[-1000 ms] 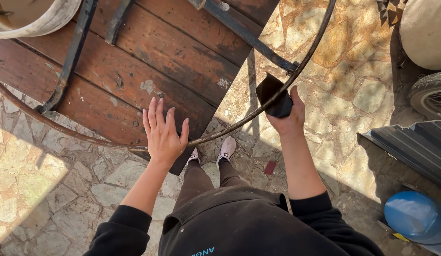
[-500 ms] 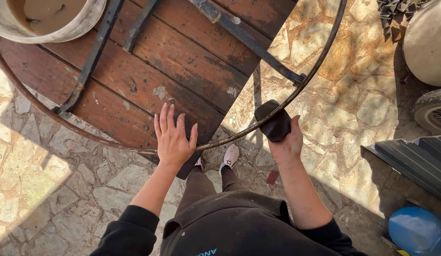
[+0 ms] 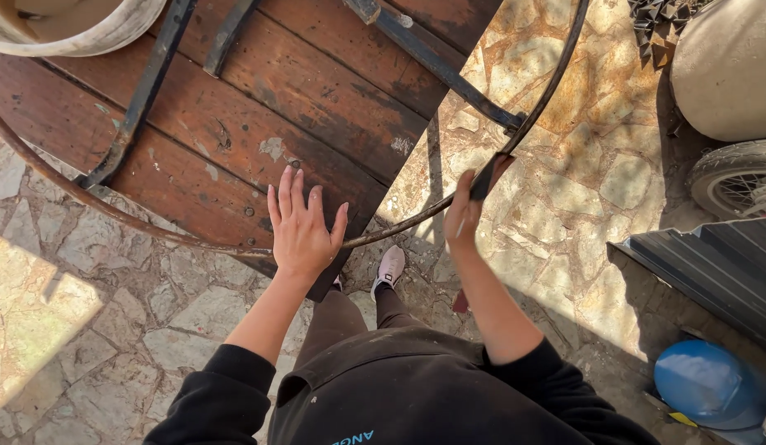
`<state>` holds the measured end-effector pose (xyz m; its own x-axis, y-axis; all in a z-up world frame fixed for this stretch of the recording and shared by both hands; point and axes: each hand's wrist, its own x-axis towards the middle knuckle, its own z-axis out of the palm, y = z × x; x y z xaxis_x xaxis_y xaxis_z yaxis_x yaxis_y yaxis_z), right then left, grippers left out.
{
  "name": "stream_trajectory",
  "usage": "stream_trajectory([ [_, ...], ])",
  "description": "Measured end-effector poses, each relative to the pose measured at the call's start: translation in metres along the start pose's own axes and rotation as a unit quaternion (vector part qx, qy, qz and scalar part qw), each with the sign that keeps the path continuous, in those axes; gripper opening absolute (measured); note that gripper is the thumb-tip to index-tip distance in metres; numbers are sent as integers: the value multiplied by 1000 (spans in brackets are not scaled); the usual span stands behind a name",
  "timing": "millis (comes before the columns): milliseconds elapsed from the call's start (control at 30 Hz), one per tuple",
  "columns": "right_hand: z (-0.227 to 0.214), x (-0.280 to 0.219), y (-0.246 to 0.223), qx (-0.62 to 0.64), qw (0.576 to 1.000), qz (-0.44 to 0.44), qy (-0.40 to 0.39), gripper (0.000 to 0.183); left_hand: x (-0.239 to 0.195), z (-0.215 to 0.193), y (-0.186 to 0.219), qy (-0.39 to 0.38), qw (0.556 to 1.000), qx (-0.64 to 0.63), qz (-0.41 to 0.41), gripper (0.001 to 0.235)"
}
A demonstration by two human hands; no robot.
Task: Sanding a circular metal frame using a sanding block and water on a workbench
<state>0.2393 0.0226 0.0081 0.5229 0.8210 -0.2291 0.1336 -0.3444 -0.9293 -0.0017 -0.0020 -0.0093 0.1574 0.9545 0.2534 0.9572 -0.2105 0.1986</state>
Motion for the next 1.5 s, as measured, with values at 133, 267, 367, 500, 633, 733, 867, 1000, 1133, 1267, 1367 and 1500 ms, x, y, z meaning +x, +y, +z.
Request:
stream_trajectory([
  [133,-6,41,47,-58,991,-114,28,70,-2,-3,0,-12,1000,2,12,52],
  [267,20,-31,35,-29,992,-123,12,72,-1,2,2,-9,1000,-9,14,54],
  [367,0,48,76,-48,988,-144,40,71,0,-1,0,-12,1000,-13,18,55],
  [500,16,14,36,-62,988,-126,70,82,-4,1,1,-18,999,-29,17,57],
  [633,40,-20,48,-77,988,-115,68,71,0,-2,-2,-31,999,-33,11,56],
  [733,10,64,73,-104,980,-139,101,75,3,0,0,-35,999,-27,13,55],
  [867,24,30,49,-166,975,-123,83,77,8,-2,-4,-32,999,-35,24,54],
  [1000,33,-25,53,-217,956,-182,81,70,0,3,-3,-59,997,-47,17,48],
  [1133,-16,80,62,-114,987,-105,38,91,-1,-12,-3,-90,991,-98,19,50],
  [1267,10,6,34,-216,972,-87,19,85,11,-15,-4,-57,992,-104,36,48],
  [1367,22,-60,45,-239,965,-108,-18,76,7,-16,-4,-67,991,-107,42,46],
  [1500,-7,31,40,-322,944,-75,-5,73,5,-17,-4,-57,992,-103,44,42],
])
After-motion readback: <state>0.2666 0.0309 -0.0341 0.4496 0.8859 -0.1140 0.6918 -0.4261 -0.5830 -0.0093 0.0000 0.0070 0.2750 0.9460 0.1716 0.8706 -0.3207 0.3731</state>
